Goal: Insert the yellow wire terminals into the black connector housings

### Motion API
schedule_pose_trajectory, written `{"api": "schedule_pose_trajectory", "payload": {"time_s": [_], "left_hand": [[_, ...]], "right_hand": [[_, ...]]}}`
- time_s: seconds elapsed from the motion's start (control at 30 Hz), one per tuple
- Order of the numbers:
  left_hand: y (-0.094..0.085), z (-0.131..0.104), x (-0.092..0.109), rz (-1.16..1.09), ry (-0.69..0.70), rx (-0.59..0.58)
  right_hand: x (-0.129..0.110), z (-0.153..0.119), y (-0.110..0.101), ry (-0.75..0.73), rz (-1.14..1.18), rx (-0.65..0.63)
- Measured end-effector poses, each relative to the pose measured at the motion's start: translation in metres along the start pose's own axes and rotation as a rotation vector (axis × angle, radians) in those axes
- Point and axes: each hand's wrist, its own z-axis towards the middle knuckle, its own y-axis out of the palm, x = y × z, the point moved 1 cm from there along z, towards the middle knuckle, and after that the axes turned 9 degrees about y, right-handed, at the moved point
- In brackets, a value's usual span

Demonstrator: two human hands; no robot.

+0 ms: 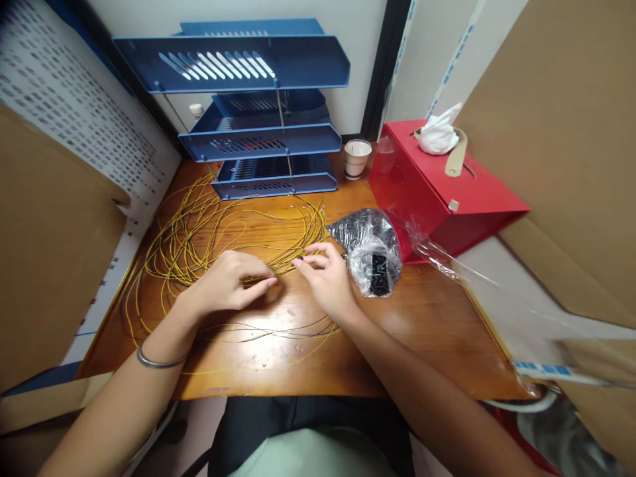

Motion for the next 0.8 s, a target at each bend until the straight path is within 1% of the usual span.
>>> {"api": "schedule_pose_trajectory", "payload": {"time_s": [0.13,0.23,0.33,0.47,0.57,0.7,0.8], "left_hand": [[0.014,0.005,0.003,0.003,-0.051,0.053],[0.024,0.008,0.002,0.011,-0.055,0.096],[0.030,0.009,0.000,0.014,-0.056,0.130],[0.029,0.009,0.000,0.010,-0.059,0.148],[0.025,0.008,0.002,0.018,-0.028,0.138],[0.020,0.007,0.002,0.031,0.034,0.113],[0.019,0.006,-0.001,0.049,0.003,0.109]], "right_hand": [[0.000,-0.001,0.002,0.117,0.099,-0.027],[-0.003,-0.001,0.003,0.155,0.128,-0.051],[-0.005,-0.001,0.003,0.163,0.129,-0.043],[-0.005,0.001,0.001,0.141,0.174,0.015],[-0.003,0.002,0.000,0.128,0.212,0.051],[-0.003,0.004,-0.001,0.123,0.238,0.049],[-0.005,0.011,-0.002,0.122,0.252,0.054]]}}
